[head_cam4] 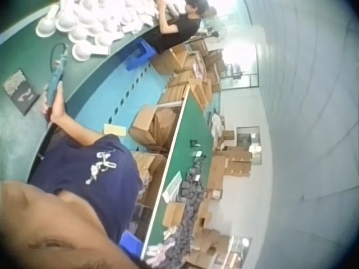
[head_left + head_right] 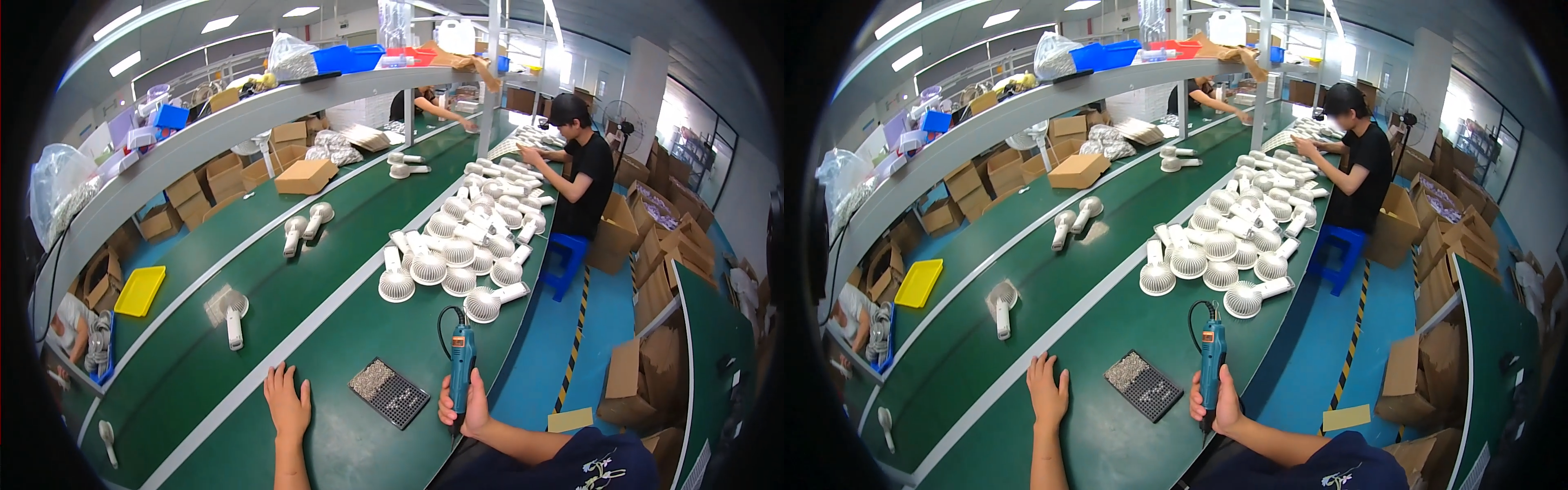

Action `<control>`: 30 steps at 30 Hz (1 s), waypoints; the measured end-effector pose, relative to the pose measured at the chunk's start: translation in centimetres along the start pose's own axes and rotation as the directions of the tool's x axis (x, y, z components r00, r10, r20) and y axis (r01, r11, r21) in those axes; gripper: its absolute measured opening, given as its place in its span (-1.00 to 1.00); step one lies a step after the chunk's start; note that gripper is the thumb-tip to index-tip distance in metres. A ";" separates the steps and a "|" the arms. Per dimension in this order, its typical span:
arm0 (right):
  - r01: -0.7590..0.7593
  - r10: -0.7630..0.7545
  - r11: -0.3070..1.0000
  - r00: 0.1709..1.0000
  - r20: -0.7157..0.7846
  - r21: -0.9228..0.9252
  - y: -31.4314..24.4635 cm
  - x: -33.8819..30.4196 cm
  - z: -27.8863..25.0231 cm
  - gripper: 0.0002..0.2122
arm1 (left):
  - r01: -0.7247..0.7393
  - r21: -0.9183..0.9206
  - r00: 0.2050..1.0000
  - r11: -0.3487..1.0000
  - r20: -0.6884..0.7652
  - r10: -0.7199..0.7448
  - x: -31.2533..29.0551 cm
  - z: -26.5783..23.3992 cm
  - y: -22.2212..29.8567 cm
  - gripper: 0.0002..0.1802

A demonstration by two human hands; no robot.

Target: The person assembles handheld electric fans by securing the fan housing with screws using an electric screwdriver.

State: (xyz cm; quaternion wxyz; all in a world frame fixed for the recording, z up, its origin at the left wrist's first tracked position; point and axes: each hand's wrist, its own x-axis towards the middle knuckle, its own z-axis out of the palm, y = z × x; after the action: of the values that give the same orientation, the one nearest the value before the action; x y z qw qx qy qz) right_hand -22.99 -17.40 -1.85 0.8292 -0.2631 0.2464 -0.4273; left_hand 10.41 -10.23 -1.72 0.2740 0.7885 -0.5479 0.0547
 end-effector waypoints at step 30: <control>0.044 -0.046 0.998 0.998 -0.034 -0.052 0.2 -0.2 -0.3 -0.37 | -0.014 0.010 1.000 1.000 -0.023 0.014 0.1 0.2 0.0 -0.51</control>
State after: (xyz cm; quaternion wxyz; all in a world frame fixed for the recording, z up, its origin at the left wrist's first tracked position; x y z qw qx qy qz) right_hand -23.17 -17.18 -2.21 0.8078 -0.2823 0.2658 -0.4440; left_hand 10.42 -10.44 -1.90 0.2761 0.7852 -0.5501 0.0684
